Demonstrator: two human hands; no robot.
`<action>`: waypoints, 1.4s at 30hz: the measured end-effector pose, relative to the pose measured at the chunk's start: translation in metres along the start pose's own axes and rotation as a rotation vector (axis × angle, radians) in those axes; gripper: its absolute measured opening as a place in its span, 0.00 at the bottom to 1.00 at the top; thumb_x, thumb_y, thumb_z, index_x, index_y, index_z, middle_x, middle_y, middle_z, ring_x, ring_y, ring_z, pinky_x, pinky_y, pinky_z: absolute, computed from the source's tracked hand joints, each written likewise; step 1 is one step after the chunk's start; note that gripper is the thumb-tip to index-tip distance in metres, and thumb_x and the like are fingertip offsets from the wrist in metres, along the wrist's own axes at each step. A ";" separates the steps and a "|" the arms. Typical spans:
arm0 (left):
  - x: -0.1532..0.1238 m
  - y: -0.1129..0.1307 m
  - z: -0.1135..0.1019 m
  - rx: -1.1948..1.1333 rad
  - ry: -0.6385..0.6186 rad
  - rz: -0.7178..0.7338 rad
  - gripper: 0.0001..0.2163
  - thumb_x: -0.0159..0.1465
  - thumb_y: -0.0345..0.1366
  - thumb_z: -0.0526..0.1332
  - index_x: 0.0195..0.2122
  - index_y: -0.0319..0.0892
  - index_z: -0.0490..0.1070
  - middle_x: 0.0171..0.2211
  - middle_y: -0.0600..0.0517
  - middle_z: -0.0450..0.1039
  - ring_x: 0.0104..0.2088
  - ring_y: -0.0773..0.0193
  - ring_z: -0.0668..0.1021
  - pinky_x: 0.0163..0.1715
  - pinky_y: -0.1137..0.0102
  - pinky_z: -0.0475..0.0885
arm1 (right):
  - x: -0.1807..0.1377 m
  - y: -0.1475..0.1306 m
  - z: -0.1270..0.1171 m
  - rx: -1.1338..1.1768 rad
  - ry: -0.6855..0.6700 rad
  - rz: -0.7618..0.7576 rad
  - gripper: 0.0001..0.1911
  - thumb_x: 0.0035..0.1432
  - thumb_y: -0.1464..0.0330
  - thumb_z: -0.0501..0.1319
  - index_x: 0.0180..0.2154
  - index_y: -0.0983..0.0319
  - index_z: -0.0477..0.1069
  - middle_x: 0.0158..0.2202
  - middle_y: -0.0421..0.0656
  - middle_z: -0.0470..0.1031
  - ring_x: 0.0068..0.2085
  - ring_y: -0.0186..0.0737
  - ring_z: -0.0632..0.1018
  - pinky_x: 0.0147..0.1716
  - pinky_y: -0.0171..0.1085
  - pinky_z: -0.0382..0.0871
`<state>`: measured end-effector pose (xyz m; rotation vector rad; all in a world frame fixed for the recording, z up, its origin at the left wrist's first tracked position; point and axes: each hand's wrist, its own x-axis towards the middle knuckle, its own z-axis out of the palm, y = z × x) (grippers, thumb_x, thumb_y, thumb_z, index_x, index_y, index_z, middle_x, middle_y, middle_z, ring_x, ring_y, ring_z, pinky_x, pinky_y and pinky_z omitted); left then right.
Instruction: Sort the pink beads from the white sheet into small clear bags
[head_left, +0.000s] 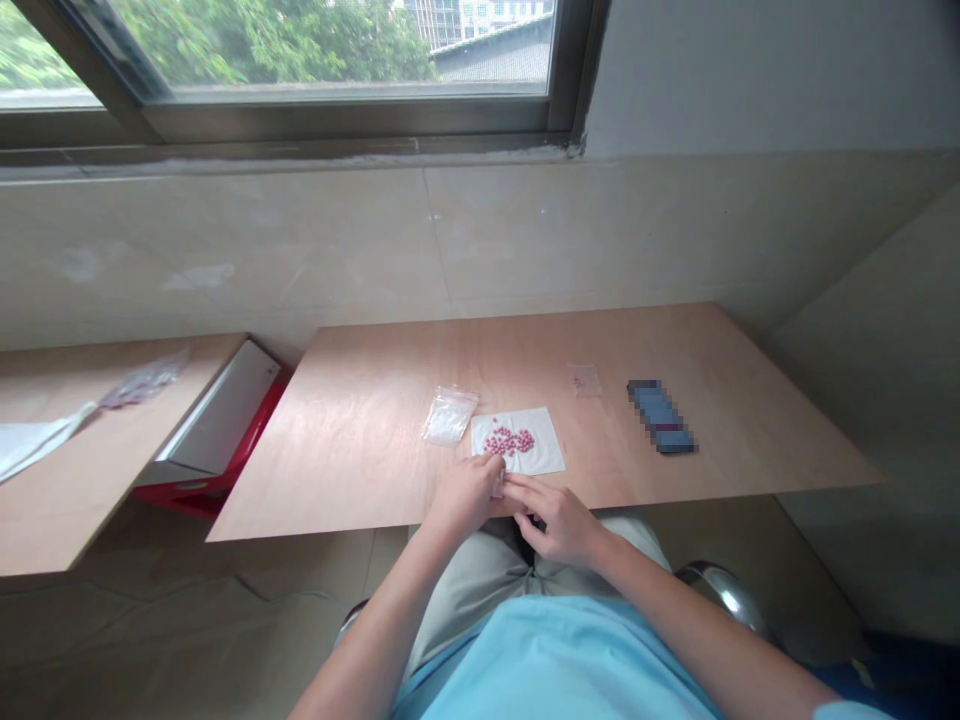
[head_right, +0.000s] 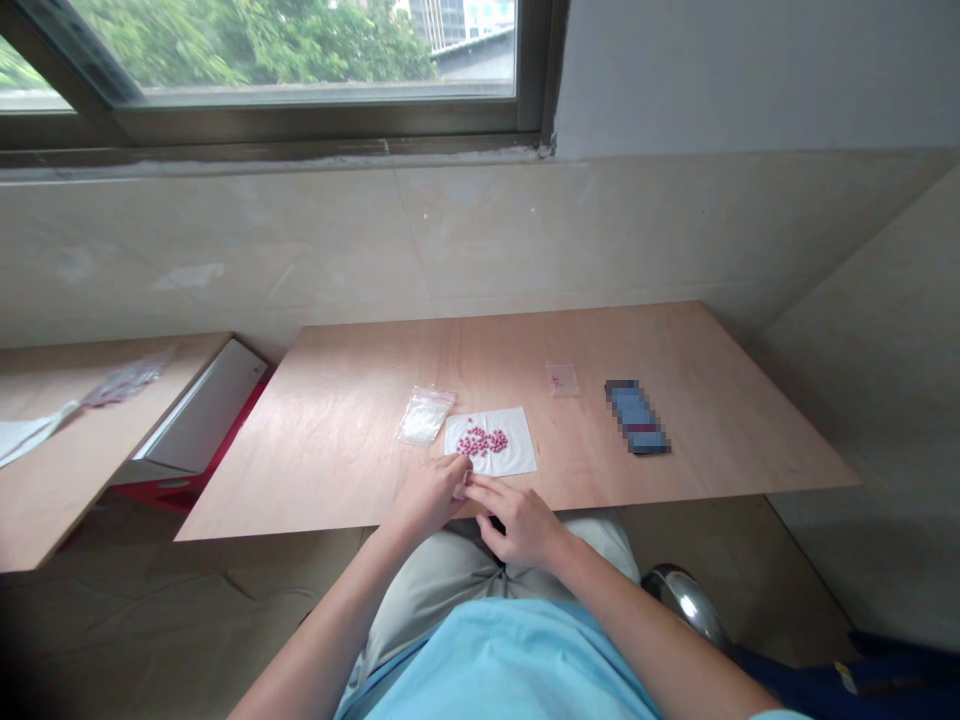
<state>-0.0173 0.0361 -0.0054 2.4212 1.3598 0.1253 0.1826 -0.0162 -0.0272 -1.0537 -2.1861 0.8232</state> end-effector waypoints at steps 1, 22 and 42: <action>0.001 -0.007 -0.002 0.005 0.032 -0.054 0.05 0.63 0.31 0.61 0.40 0.43 0.67 0.39 0.46 0.75 0.41 0.55 0.77 0.37 0.67 0.66 | 0.001 0.005 0.000 -0.009 0.049 0.028 0.25 0.62 0.73 0.56 0.61 0.55 0.66 0.59 0.48 0.69 0.48 0.44 0.78 0.48 0.41 0.73; 0.010 -0.025 0.016 -0.003 0.027 -0.207 0.06 0.66 0.37 0.58 0.41 0.42 0.69 0.39 0.46 0.77 0.38 0.57 0.79 0.34 0.69 0.65 | 0.038 0.060 0.016 -0.326 0.049 0.206 0.12 0.67 0.70 0.57 0.49 0.56 0.73 0.47 0.46 0.75 0.44 0.42 0.78 0.41 0.36 0.70; 0.012 -0.019 0.019 -0.165 0.119 -0.139 0.05 0.63 0.35 0.60 0.39 0.44 0.66 0.37 0.48 0.76 0.35 0.57 0.77 0.31 0.68 0.64 | 0.043 0.072 0.016 -0.153 0.278 0.286 0.03 0.60 0.73 0.61 0.34 0.61 0.74 0.35 0.43 0.76 0.36 0.40 0.78 0.39 0.36 0.70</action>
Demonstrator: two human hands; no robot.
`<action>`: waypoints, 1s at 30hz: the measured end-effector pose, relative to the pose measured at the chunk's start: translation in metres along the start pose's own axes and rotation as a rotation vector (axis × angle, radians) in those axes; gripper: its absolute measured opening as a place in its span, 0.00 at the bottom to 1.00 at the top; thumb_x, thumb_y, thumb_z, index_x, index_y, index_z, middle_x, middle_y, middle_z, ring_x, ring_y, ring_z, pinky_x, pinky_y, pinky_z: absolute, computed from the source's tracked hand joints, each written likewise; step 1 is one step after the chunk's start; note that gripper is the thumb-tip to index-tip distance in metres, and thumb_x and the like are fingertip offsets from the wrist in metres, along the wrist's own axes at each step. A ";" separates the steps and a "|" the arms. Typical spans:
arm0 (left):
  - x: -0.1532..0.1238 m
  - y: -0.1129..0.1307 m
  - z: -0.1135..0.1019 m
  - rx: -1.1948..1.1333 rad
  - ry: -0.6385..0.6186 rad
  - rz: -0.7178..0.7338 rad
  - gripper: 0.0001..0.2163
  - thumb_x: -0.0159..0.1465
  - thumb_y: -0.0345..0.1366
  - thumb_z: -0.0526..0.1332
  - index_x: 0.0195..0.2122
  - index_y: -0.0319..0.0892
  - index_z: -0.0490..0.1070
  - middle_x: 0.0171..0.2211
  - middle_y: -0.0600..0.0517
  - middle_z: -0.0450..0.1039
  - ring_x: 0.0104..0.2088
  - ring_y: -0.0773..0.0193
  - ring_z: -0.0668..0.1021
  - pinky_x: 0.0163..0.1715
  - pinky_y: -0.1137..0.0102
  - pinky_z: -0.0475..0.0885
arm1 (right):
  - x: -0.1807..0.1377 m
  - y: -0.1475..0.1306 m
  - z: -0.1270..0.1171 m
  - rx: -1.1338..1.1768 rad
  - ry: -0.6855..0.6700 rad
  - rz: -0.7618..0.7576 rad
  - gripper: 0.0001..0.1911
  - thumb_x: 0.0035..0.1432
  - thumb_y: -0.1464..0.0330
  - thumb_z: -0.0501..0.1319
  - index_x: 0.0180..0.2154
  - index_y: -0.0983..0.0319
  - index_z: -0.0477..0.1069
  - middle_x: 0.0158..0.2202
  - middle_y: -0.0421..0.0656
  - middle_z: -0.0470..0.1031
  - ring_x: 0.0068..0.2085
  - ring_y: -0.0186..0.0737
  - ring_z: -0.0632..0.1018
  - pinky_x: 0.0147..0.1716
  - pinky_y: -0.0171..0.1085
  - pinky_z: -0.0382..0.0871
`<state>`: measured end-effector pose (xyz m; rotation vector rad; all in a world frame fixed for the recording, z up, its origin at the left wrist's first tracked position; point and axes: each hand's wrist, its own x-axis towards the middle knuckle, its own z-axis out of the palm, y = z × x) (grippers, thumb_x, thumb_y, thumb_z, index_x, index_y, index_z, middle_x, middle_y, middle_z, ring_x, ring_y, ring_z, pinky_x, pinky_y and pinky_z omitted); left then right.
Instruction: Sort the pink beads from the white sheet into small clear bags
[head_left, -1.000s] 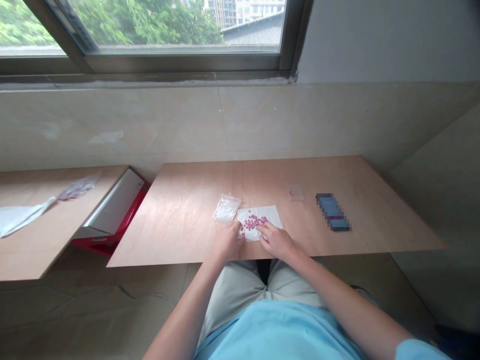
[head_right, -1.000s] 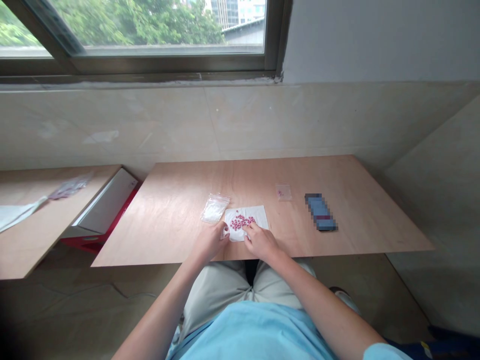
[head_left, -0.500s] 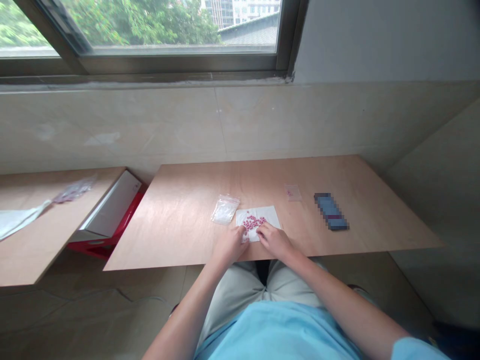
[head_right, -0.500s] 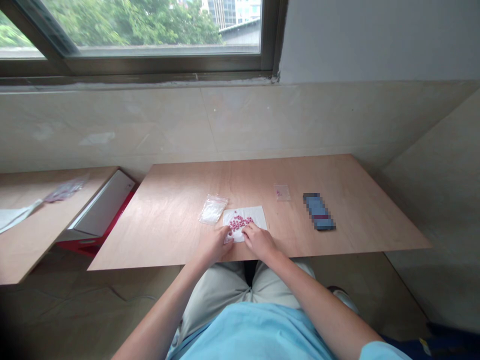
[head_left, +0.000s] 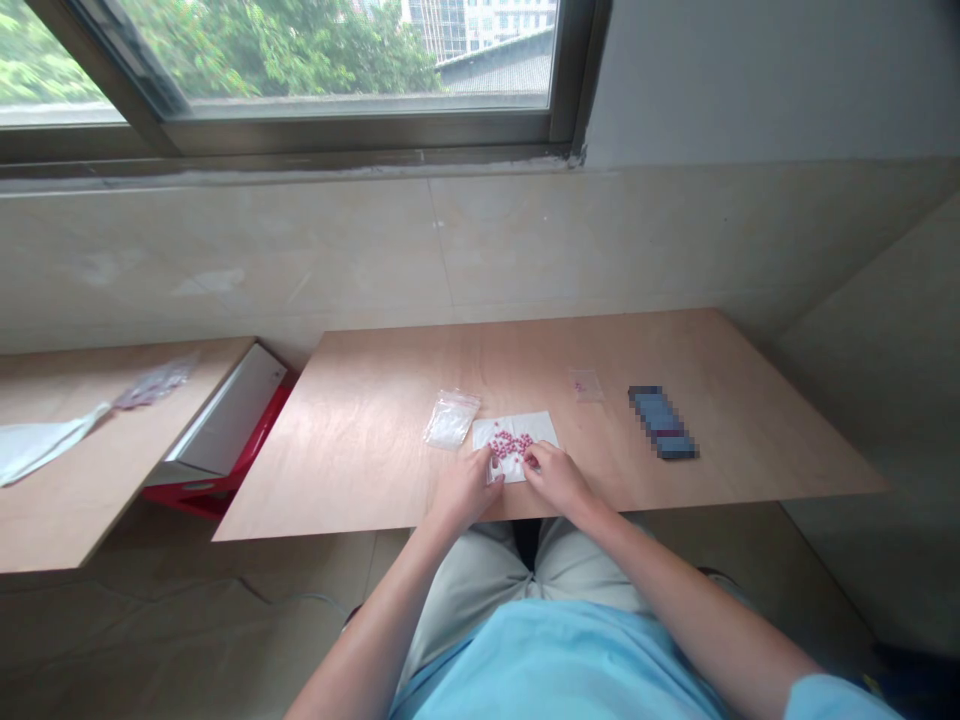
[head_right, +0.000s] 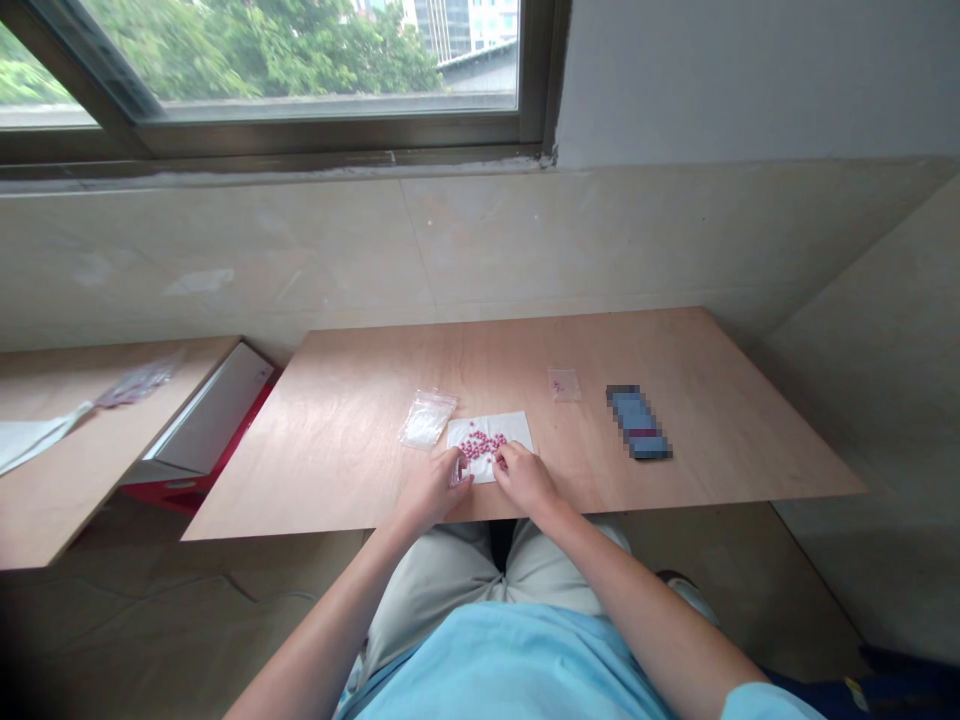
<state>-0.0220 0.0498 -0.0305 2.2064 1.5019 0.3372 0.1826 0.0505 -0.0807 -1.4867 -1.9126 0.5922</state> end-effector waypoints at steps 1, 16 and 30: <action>0.000 0.000 0.000 -0.010 0.004 -0.003 0.05 0.63 0.36 0.60 0.39 0.44 0.66 0.37 0.49 0.76 0.35 0.57 0.77 0.30 0.69 0.63 | 0.001 -0.003 -0.003 0.047 0.022 0.003 0.03 0.60 0.72 0.61 0.33 0.61 0.74 0.34 0.43 0.76 0.35 0.39 0.77 0.38 0.35 0.69; 0.006 0.005 0.007 -0.233 0.094 -0.007 0.04 0.64 0.37 0.59 0.36 0.43 0.68 0.31 0.53 0.74 0.32 0.61 0.75 0.32 0.69 0.64 | 0.004 -0.001 -0.017 0.039 -0.054 -0.055 0.09 0.64 0.70 0.60 0.42 0.58 0.78 0.40 0.43 0.80 0.36 0.39 0.78 0.40 0.35 0.71; 0.003 0.003 0.002 -0.138 0.082 -0.010 0.03 0.65 0.36 0.58 0.37 0.43 0.67 0.32 0.52 0.73 0.33 0.61 0.75 0.32 0.70 0.63 | -0.006 0.002 -0.002 -0.179 -0.147 -0.099 0.11 0.65 0.68 0.61 0.49 0.56 0.74 0.48 0.45 0.76 0.43 0.42 0.79 0.40 0.36 0.71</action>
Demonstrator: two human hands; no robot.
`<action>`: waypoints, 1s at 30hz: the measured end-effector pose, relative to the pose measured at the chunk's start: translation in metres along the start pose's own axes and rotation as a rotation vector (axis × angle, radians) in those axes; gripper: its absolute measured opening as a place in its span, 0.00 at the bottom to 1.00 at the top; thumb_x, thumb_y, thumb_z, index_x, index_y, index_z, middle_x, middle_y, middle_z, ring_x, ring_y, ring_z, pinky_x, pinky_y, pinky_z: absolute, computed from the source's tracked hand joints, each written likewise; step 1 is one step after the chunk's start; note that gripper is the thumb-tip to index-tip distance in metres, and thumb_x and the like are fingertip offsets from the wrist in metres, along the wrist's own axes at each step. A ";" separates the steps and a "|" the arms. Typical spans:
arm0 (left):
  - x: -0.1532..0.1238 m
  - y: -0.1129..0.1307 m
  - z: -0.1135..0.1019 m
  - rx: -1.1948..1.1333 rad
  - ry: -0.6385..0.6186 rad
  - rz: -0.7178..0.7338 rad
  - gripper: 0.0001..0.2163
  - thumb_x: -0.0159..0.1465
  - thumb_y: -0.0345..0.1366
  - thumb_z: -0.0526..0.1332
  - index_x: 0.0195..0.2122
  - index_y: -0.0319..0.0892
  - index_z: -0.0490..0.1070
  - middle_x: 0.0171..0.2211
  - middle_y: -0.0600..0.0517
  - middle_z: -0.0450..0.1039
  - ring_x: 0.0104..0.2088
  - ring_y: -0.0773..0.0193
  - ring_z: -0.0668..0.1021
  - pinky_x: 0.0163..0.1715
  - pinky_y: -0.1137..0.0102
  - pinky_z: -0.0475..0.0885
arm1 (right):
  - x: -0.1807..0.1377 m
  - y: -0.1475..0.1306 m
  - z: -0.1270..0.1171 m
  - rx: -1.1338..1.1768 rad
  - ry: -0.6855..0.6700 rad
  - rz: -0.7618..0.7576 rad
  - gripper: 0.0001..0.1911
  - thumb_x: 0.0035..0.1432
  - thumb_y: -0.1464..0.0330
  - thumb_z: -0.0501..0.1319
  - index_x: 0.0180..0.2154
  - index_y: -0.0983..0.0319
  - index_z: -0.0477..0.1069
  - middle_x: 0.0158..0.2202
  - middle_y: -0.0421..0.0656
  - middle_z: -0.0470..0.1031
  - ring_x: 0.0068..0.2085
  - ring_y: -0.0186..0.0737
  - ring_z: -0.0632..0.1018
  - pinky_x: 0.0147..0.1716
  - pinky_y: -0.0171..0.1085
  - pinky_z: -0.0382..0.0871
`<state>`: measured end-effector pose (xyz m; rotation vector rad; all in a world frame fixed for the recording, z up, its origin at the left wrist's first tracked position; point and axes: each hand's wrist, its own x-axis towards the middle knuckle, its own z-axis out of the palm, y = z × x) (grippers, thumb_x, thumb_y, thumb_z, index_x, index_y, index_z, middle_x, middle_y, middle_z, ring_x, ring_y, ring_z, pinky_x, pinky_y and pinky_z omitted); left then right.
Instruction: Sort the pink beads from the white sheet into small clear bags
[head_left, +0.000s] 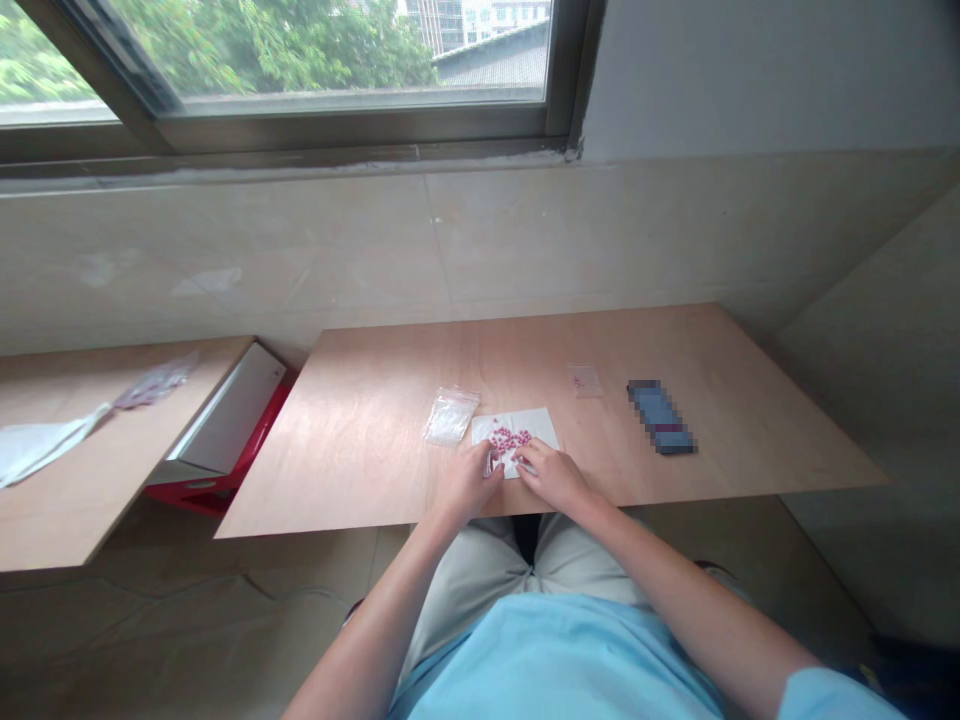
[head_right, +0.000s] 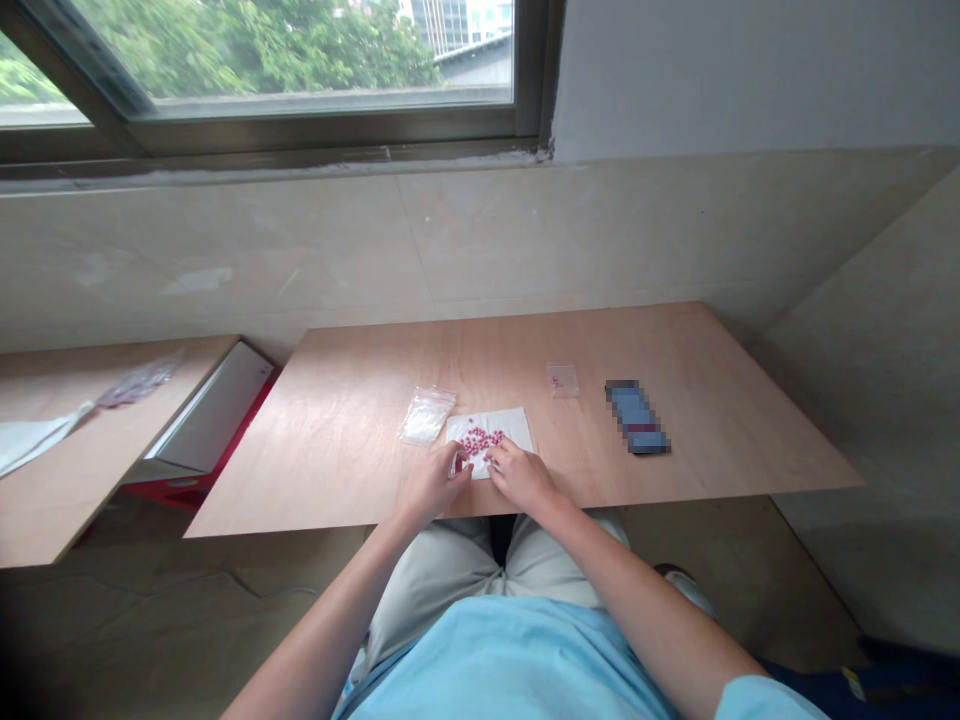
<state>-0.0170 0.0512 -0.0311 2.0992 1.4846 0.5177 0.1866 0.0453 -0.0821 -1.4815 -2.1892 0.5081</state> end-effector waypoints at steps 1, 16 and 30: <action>0.000 0.000 0.000 0.003 -0.002 -0.004 0.03 0.65 0.36 0.58 0.38 0.43 0.68 0.33 0.51 0.74 0.33 0.61 0.75 0.32 0.70 0.64 | 0.000 0.000 0.000 -0.004 0.000 -0.003 0.12 0.65 0.68 0.61 0.49 0.56 0.74 0.48 0.45 0.76 0.42 0.41 0.79 0.39 0.36 0.71; 0.000 0.004 -0.002 0.026 -0.019 0.000 0.02 0.64 0.35 0.59 0.36 0.43 0.67 0.33 0.50 0.75 0.33 0.59 0.76 0.30 0.69 0.63 | 0.000 -0.003 0.001 0.001 0.011 -0.007 0.06 0.66 0.69 0.59 0.41 0.56 0.76 0.43 0.44 0.76 0.39 0.40 0.78 0.37 0.34 0.68; -0.005 0.008 0.005 0.033 -0.044 0.014 0.03 0.63 0.35 0.59 0.38 0.43 0.68 0.34 0.50 0.75 0.34 0.58 0.76 0.30 0.69 0.63 | 0.005 -0.034 -0.032 0.578 0.186 0.096 0.09 0.65 0.63 0.59 0.39 0.59 0.75 0.35 0.41 0.79 0.29 0.36 0.76 0.30 0.34 0.70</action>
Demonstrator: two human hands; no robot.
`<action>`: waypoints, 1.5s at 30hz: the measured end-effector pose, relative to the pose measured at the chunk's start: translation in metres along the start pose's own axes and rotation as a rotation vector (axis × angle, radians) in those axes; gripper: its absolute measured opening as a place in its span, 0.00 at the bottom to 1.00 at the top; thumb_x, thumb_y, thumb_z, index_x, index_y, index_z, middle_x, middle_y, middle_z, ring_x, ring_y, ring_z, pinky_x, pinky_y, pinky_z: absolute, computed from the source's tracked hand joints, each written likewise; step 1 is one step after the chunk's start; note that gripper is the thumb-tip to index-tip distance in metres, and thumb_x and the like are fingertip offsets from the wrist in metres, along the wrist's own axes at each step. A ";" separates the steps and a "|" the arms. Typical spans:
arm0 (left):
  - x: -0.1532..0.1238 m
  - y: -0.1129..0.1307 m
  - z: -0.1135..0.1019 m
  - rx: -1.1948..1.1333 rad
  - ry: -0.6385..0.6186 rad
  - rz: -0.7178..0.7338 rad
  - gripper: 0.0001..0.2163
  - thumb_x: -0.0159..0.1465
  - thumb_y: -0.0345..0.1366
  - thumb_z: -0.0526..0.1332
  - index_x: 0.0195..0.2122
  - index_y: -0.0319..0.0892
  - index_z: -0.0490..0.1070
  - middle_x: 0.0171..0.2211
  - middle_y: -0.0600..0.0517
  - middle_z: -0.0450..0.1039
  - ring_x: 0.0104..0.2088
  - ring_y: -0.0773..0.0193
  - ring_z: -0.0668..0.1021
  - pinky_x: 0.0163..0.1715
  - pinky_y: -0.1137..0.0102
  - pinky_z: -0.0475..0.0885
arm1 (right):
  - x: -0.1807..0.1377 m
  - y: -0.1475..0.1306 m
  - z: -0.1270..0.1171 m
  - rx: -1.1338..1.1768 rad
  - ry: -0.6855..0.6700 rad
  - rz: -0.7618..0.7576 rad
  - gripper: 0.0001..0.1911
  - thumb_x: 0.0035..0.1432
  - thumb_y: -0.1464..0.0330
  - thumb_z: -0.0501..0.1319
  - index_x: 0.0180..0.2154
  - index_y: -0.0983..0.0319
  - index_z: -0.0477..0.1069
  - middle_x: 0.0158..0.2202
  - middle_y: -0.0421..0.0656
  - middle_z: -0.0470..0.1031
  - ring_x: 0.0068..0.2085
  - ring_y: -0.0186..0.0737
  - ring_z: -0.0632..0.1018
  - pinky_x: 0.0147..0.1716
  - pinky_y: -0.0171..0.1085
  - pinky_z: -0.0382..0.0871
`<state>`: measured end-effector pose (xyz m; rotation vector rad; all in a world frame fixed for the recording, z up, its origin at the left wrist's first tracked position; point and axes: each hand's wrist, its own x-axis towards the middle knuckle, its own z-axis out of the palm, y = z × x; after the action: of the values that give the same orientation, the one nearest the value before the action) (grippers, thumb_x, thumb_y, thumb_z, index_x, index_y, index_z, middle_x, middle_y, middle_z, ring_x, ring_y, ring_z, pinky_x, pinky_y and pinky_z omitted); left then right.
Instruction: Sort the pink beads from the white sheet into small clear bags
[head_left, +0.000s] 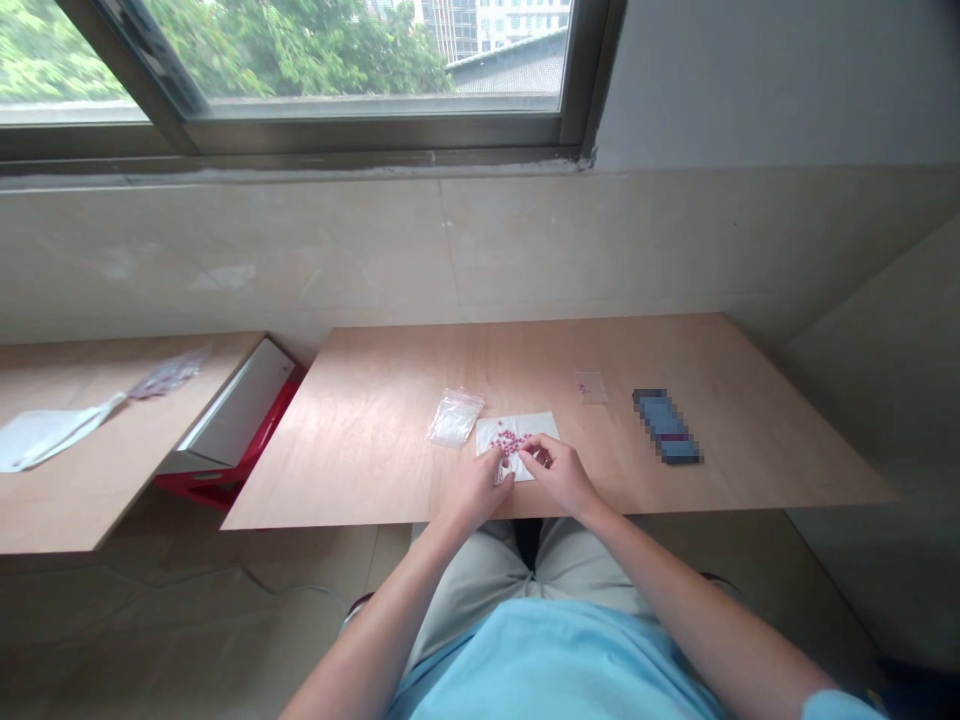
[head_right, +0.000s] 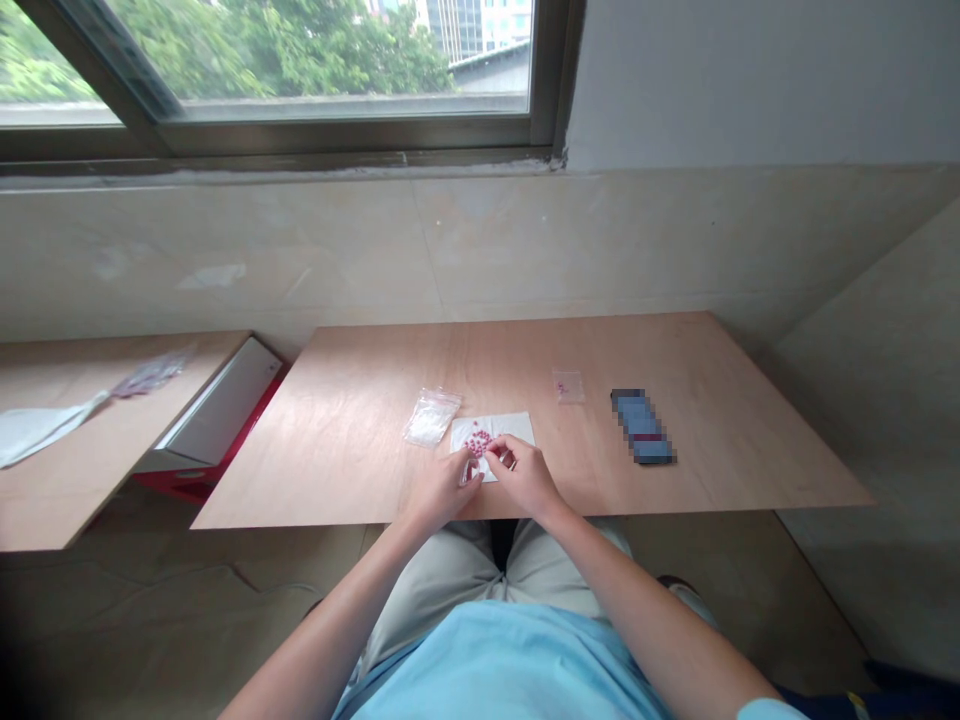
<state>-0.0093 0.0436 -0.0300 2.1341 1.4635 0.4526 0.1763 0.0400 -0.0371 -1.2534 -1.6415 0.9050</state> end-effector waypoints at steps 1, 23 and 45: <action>0.000 0.001 0.001 -0.009 0.001 0.013 0.03 0.63 0.35 0.59 0.38 0.43 0.68 0.35 0.50 0.75 0.34 0.58 0.76 0.31 0.69 0.63 | -0.001 -0.004 0.000 0.018 -0.040 -0.017 0.09 0.65 0.63 0.59 0.40 0.59 0.76 0.36 0.42 0.79 0.30 0.37 0.76 0.31 0.34 0.70; 0.005 0.019 -0.021 -1.341 -0.155 -0.185 0.18 0.68 0.49 0.59 0.48 0.39 0.76 0.47 0.41 0.78 0.46 0.53 0.80 0.48 0.57 0.76 | 0.004 0.005 -0.015 -0.015 -0.131 -0.002 0.12 0.66 0.63 0.58 0.40 0.59 0.79 0.37 0.42 0.82 0.32 0.38 0.78 0.34 0.35 0.72; 0.004 -0.006 -0.002 -0.053 0.113 -0.004 0.10 0.64 0.41 0.62 0.41 0.43 0.66 0.37 0.51 0.72 0.38 0.58 0.76 0.36 0.66 0.67 | 0.005 0.037 -0.020 -0.539 -0.219 -0.019 0.11 0.65 0.71 0.59 0.46 0.57 0.77 0.45 0.44 0.78 0.44 0.39 0.78 0.45 0.33 0.67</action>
<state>-0.0134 0.0500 -0.0321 2.0938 1.4995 0.6126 0.2068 0.0539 -0.0625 -1.5289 -2.1612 0.6193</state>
